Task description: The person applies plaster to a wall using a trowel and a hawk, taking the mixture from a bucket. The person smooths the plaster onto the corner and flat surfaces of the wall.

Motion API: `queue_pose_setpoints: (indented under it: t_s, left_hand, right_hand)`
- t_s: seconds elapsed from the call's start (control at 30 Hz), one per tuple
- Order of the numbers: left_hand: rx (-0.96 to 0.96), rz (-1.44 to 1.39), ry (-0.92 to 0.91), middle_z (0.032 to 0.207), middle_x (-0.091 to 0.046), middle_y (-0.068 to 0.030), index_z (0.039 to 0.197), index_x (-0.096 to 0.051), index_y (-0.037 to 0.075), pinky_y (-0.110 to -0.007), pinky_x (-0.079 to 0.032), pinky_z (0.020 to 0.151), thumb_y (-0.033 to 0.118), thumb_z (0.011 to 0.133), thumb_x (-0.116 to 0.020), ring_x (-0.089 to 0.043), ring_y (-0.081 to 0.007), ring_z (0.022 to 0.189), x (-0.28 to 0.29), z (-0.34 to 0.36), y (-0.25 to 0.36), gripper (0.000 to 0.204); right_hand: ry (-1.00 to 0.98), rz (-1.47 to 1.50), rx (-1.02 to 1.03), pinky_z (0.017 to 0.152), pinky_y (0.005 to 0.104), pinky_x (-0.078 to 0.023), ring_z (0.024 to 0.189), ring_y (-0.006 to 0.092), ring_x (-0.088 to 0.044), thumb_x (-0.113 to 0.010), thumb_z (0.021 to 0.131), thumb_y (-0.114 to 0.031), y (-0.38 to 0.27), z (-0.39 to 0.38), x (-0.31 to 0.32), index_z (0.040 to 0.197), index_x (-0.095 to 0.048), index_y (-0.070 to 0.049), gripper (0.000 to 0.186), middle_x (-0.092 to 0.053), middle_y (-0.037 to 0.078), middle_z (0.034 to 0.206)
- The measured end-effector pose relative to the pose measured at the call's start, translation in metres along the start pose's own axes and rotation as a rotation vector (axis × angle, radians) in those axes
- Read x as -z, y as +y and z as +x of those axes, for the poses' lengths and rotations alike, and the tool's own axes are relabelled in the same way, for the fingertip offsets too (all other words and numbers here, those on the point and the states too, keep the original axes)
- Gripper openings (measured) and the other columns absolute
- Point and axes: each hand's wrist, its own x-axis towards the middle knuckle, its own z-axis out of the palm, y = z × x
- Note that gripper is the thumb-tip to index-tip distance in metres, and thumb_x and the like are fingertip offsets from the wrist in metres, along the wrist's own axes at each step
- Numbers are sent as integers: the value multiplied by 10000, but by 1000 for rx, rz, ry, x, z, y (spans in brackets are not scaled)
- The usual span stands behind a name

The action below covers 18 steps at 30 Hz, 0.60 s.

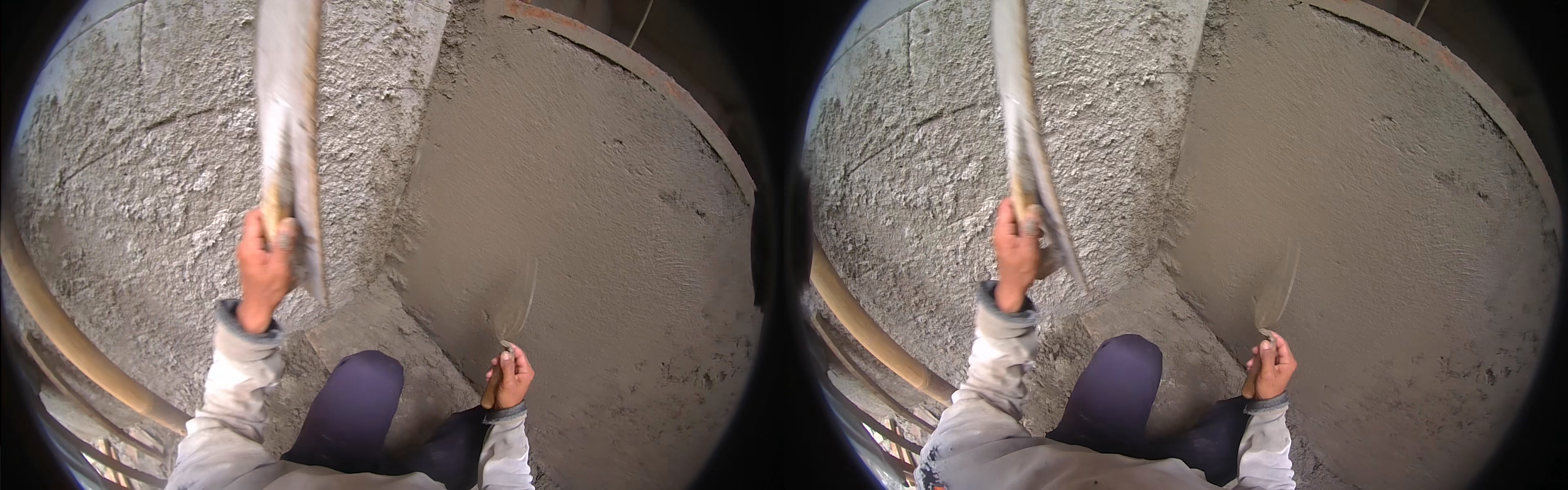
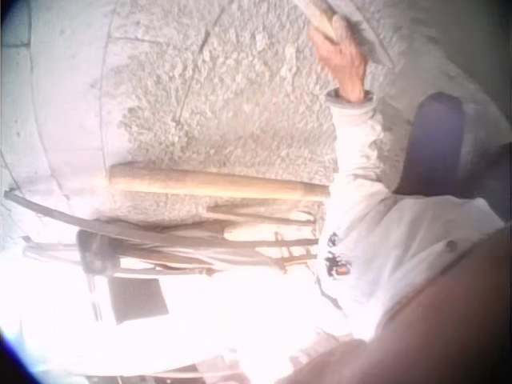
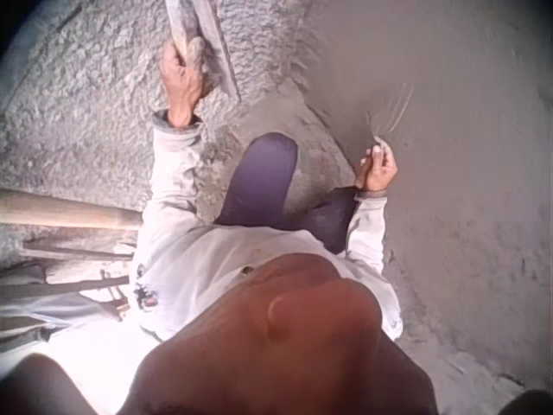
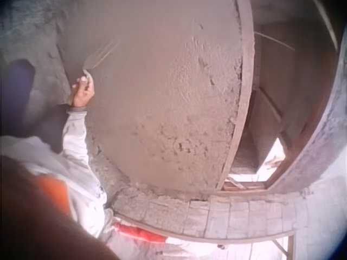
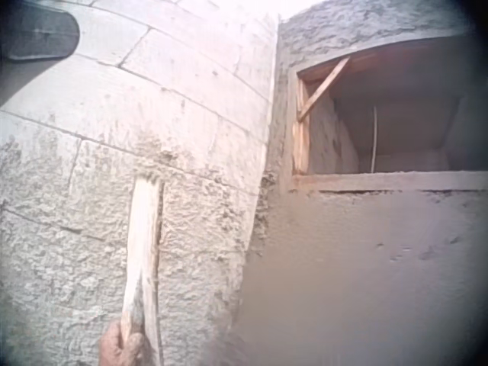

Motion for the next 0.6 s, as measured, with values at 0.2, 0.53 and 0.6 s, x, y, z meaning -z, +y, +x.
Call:
queue_pose_setpoints:
  t_s: [0.2, 0.53, 0.6]
  left_hand:
    - [43, 197, -201, 678, -599, -125, 995, -454, 38, -369, -467, 419, 347, 948, -483, -581, -218, 492, -165, -18, -83, 314]
    - [6, 37, -218, 653, -582, -248, 993, -425, 21, -505, -454, 541, 394, 937, -476, -588, -465, 622, -326, 68, -66, 380]
    - [42, 90, -255, 641, -580, -250, 970, -420, 16, -496, -458, 532, 390, 939, -469, -590, -460, 611, -329, 101, -55, 379]
  right_hand:
    - [124, -130, 6, 449, 217, -440, 512, 74, -520, -570, 897, -214, 1, -20, 30, 1035, -588, 6, 260, -574, 26, 668]
    - [351, -275, -55, 499, 202, -377, 563, 47, -452, -588, 892, -167, -51, -59, 29, 1106, -599, -11, 265, -575, -17, 723]
    - [390, -355, -101, 522, 201, -393, 592, 51, -472, -594, 890, -174, -72, -59, 26, 1107, -602, -12, 270, -600, -7, 760]
